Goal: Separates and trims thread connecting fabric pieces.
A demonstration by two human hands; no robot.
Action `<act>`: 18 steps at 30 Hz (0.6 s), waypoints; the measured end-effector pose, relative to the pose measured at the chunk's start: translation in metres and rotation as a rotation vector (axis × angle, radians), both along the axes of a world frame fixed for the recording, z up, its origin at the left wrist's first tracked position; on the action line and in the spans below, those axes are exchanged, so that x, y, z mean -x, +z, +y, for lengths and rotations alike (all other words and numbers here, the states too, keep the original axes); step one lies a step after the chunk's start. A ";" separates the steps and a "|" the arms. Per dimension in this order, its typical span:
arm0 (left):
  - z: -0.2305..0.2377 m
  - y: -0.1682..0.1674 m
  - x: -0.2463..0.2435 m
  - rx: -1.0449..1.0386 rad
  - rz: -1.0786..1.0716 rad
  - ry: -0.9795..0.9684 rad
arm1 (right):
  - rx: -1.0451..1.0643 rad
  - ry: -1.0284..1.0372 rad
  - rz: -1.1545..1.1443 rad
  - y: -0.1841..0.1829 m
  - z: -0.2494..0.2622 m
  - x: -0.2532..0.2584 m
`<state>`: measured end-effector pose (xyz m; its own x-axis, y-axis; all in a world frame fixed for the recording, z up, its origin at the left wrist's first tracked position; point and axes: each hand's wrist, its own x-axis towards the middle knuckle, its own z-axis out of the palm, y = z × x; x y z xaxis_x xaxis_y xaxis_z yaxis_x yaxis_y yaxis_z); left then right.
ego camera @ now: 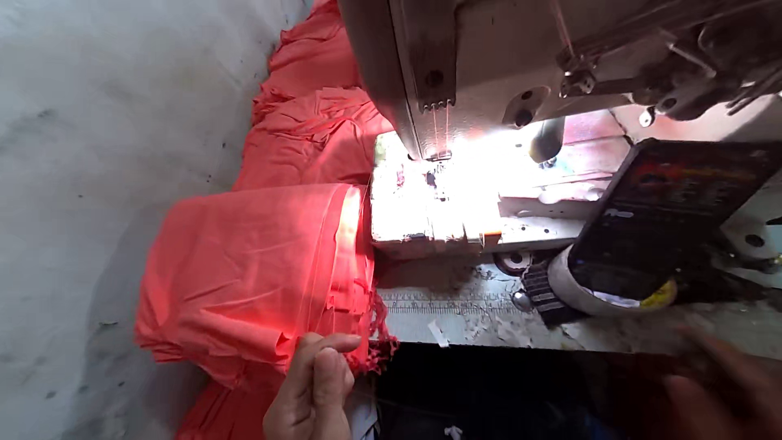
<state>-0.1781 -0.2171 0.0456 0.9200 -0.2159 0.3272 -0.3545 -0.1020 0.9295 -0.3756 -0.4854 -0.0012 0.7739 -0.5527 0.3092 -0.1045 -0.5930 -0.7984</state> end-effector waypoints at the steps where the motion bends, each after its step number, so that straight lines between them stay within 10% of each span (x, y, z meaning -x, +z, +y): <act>1: 0.004 -0.003 -0.003 -0.043 -0.093 -0.016 | 0.004 0.060 0.012 0.008 0.018 -0.015; 8: 0.011 0.006 -0.019 0.147 -0.355 -0.376 | 0.332 0.110 -0.193 0.023 0.062 -0.139; 18: 0.026 0.021 -0.018 0.350 -0.289 -0.286 | 0.564 0.124 -0.177 0.054 0.067 -0.206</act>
<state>-0.1602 -0.1907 0.0670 0.7020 -0.2772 0.6561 -0.5694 0.3350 0.7507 -0.1697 -0.4186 0.0526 0.7320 -0.1745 0.6585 0.0986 -0.9293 -0.3559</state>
